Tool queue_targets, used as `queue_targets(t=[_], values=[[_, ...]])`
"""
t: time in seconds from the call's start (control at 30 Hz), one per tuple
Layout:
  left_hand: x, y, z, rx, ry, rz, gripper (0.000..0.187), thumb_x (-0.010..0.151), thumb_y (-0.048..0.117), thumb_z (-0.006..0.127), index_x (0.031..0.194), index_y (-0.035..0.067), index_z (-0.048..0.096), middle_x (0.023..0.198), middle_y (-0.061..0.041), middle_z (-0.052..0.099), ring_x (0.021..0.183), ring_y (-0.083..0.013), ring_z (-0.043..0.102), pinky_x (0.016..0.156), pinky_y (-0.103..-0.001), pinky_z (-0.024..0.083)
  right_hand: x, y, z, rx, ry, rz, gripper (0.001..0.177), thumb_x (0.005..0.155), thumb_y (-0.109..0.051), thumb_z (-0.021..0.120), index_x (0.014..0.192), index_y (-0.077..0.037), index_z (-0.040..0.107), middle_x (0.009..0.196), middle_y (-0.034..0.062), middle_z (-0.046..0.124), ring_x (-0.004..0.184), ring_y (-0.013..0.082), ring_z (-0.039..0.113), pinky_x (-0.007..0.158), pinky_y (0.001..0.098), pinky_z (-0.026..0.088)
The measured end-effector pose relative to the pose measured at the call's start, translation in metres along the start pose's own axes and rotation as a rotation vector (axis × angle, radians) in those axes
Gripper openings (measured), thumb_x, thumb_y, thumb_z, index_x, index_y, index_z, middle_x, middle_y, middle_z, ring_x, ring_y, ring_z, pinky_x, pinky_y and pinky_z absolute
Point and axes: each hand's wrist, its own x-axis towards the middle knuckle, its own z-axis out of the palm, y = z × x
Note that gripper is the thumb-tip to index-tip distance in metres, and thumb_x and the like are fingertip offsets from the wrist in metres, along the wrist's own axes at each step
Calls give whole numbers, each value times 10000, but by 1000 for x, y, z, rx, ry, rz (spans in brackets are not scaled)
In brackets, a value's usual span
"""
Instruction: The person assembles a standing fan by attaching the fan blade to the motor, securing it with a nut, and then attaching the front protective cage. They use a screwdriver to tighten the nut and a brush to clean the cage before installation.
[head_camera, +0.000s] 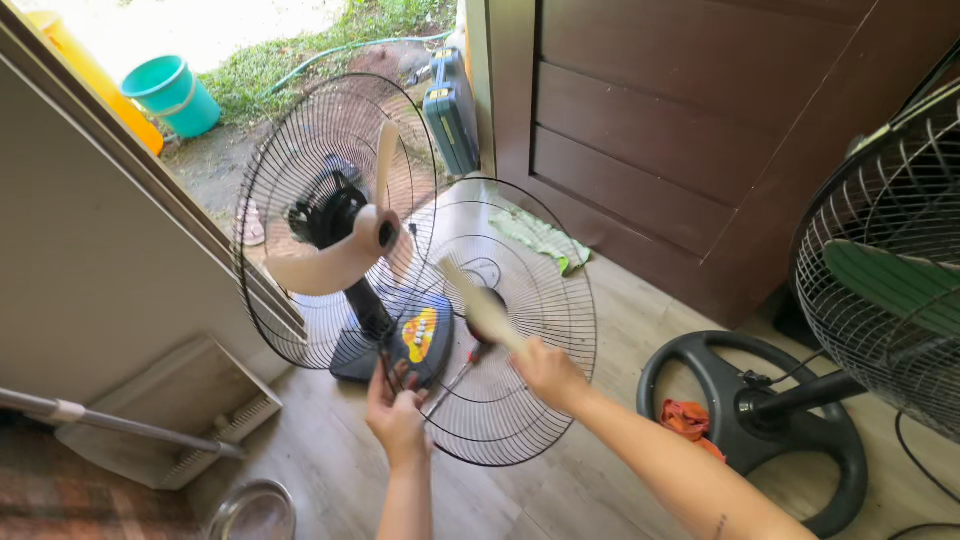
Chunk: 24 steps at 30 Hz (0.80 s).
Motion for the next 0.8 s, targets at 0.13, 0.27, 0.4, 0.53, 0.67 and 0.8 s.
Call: queue_targets(t=[0.13,0.27,0.4,0.53,0.67,0.8], values=[[2,6,-17,5,30,-114,839,679,-174,407,1455,105,562,1206,-123,654,946,-247,685,642,-328,564,-32,27,-14,52,-205,541,317,1009,-436,514,1088,-141,600,778,182,688,720,398,684,632,559,520],[4,20,-21,57,-27,-215,799,677,-155,415,1421,88,575,1129,-179,687,903,-305,697,630,-432,580,-40,60,-32,37,-25,495,382,959,-473,587,1024,-99,545,659,191,687,608,425,666,562,590,500],[1,28,-53,101,-45,-236,832,642,-153,381,1425,69,555,1114,-217,685,892,-348,711,683,-482,607,-73,83,-34,-132,-146,206,408,978,-496,567,1020,-90,549,597,164,656,536,375,664,500,531,522],[4,36,-65,156,-69,-240,788,670,-132,381,1421,41,544,1139,-241,673,920,-382,716,713,-496,623,-80,74,-17,-136,-89,255,374,971,-442,584,966,-69,563,568,143,636,495,355,641,444,510,498],[7,48,-70,128,-111,-229,814,645,-129,378,1423,39,550,1153,-245,683,942,-373,719,720,-474,614,-73,71,-31,-146,-74,-45,394,935,-458,590,957,-65,591,481,148,606,431,347,629,419,519,485],[4,53,-70,178,-185,-191,806,637,-124,395,1410,32,561,1160,-220,693,936,-341,726,735,-450,618,-66,61,-61,-104,-101,372,395,1004,-457,546,914,-72,558,538,144,613,468,341,631,428,491,483]])
